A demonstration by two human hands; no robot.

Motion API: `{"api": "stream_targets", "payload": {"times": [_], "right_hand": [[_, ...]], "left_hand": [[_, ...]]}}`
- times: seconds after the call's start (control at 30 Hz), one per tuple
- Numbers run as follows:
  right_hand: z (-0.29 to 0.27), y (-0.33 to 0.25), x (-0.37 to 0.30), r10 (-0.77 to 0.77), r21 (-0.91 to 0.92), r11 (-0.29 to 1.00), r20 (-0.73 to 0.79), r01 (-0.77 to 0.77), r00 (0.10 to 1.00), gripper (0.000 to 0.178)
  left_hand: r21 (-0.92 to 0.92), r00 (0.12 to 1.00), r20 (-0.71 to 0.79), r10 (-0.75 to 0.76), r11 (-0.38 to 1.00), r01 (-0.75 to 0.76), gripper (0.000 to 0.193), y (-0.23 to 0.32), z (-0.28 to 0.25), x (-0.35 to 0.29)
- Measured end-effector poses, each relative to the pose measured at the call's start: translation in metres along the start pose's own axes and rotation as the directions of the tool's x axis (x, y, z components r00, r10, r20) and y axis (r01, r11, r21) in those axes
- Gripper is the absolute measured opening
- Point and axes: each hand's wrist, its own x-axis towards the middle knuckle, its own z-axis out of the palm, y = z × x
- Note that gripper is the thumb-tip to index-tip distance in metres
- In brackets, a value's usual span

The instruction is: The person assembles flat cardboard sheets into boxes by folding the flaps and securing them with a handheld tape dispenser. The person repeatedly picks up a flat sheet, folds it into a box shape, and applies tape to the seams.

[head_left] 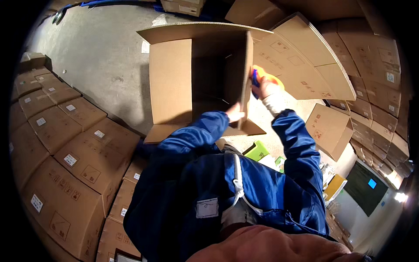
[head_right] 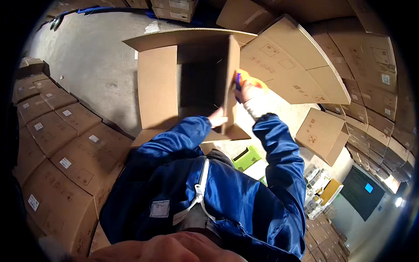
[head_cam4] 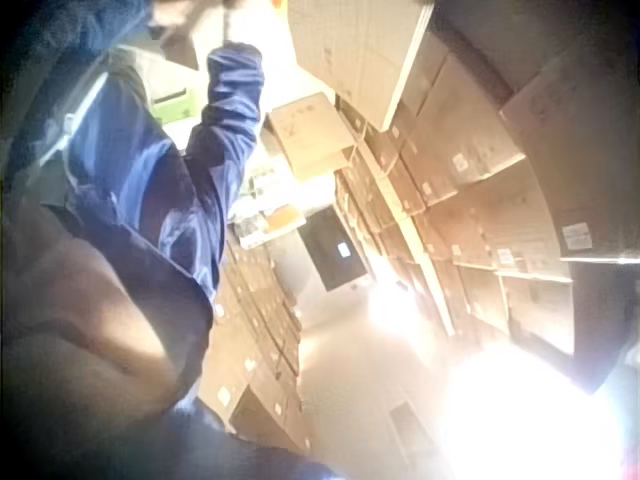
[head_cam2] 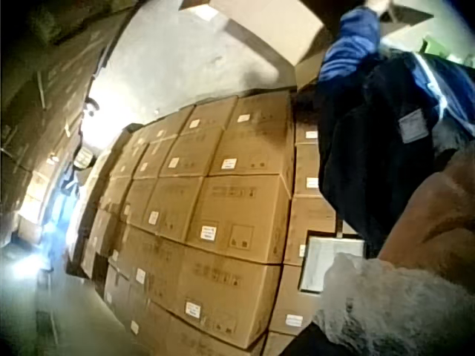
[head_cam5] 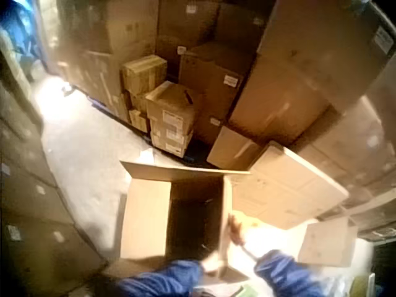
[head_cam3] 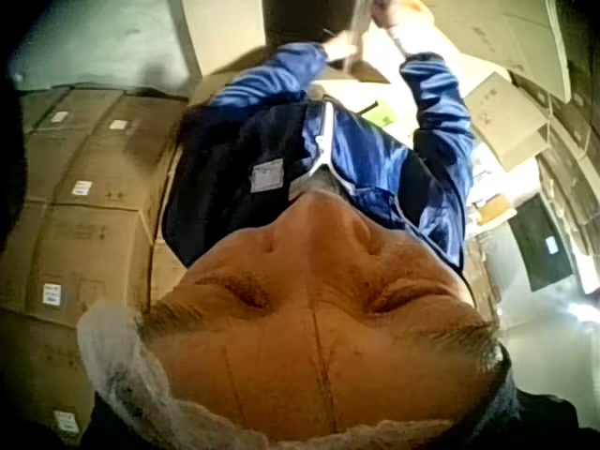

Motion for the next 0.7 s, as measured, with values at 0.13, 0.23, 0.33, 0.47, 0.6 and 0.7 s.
{"api": "stream_targets", "payload": {"times": [0.13, 0.23, 0.33, 0.47, 0.6, 0.7], "right_hand": [[0.058, -0.013, -0.004, -0.06, 0.091, 0.994, -0.055, 0.065, 0.997, 0.05], [0.041, -0.018, 0.008, -0.08, 0.379, 0.921, -0.046, 0.091, 0.996, 0.053], [-0.015, -0.019, 0.0, -0.089, 0.549, 0.818, -0.172, 0.171, 0.981, 0.049], [-0.099, -0.017, 0.023, -0.058, 0.704, 0.568, -0.483, 0.427, 0.874, 0.045], [-0.151, -0.041, 0.096, 0.022, 0.803, 0.274, -0.555, 0.529, 0.831, 0.048], [-0.135, -0.024, 0.175, 0.083, 0.767, 0.331, -0.604, 0.55, 0.792, 0.049]], "left_hand": [[-0.182, 0.957, -0.125, -0.261, 0.954, 0.237, 0.043, -0.009, -0.063, -0.057], [0.275, 0.93, -0.32, -0.18, 0.922, 0.272, 0.06, -0.063, -0.077, -0.056], [0.351, 0.801, -0.439, -0.408, 0.742, 0.571, 0.081, -0.035, -0.065, -0.044], [0.367, 0.698, -0.481, -0.53, 0.602, 0.709, 0.087, -0.027, -0.06, -0.031], [0.697, 0.763, -0.641, 0.088, 0.483, 0.53, 0.06, -0.014, -0.057, -0.04], [0.981, 0.97, -0.154, 0.188, -0.088, 0.172, 0.053, 0.056, -0.062, -0.044]]}}
